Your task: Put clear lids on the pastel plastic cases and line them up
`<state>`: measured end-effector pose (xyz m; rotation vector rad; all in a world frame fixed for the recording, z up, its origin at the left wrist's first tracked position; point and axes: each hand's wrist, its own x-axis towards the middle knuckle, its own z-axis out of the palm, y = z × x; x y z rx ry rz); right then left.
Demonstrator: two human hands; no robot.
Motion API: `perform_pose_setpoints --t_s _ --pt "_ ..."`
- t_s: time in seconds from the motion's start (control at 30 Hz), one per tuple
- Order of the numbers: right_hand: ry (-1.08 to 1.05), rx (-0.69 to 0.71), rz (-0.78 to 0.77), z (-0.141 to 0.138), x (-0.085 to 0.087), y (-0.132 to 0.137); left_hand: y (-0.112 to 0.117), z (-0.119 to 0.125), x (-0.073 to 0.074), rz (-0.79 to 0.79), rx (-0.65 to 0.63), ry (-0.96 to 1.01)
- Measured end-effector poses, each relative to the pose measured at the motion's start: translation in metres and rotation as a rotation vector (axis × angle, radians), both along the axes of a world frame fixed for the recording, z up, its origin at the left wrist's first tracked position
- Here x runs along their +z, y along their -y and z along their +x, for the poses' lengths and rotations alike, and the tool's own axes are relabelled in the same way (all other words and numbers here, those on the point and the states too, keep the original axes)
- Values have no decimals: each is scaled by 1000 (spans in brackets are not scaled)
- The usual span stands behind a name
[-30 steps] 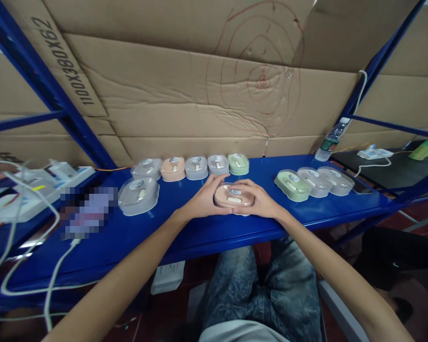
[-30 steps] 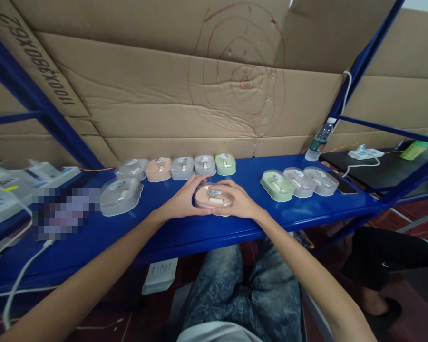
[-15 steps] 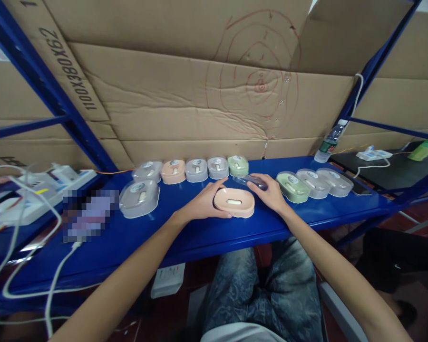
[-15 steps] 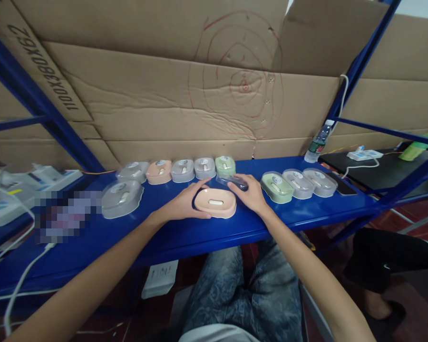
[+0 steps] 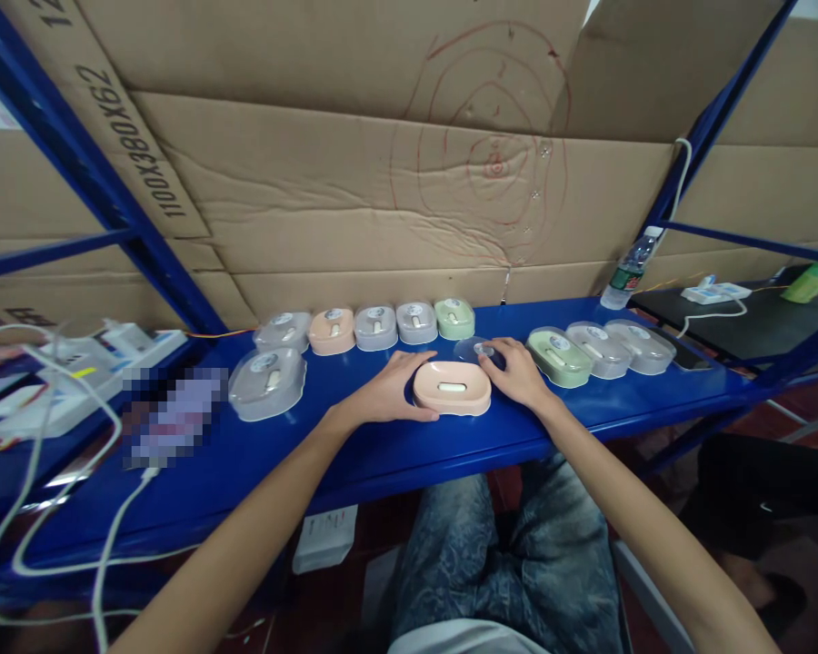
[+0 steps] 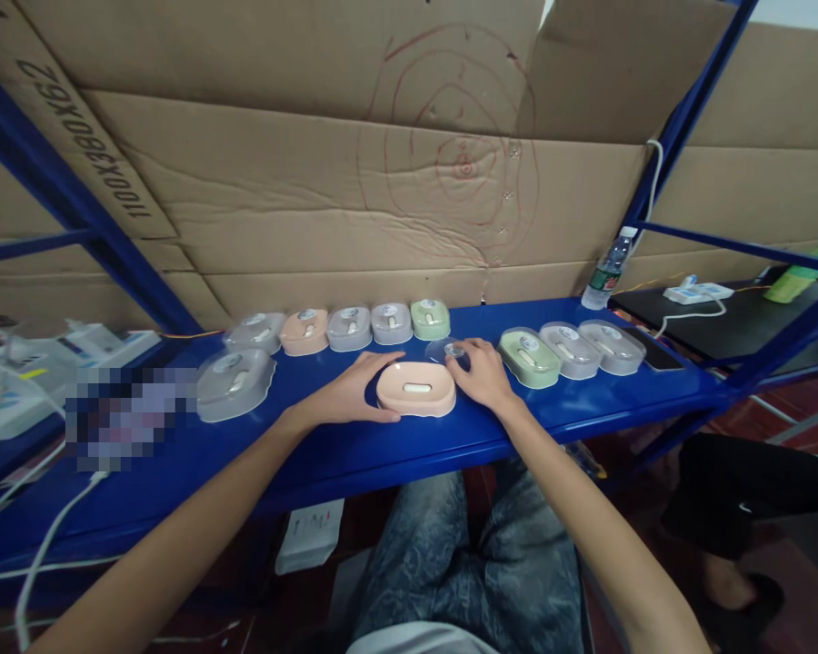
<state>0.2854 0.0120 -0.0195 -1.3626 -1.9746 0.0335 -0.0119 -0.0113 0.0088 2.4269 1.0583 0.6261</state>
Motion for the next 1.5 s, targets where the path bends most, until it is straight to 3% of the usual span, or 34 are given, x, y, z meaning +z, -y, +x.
perform_pose_setpoints --t_s 0.23,0.4,0.5,0.9,1.13,1.5 --pt "-10 -20 103 -4 1 6 -2 1 -4 16 -5 0" --pt "66 423 113 -17 13 33 -3 4 -11 44 -23 63" --pt "190 550 82 -27 15 42 -2 6 -13 28 -29 86" --pt "27 558 19 -29 10 33 -3 9 -14 -90 53 101" --pt "-287 386 52 -29 15 30 -5 10 -10 -71 28 86" --pt "-496 275 -1 -23 16 28 -7 5 -9 -99 11 80"
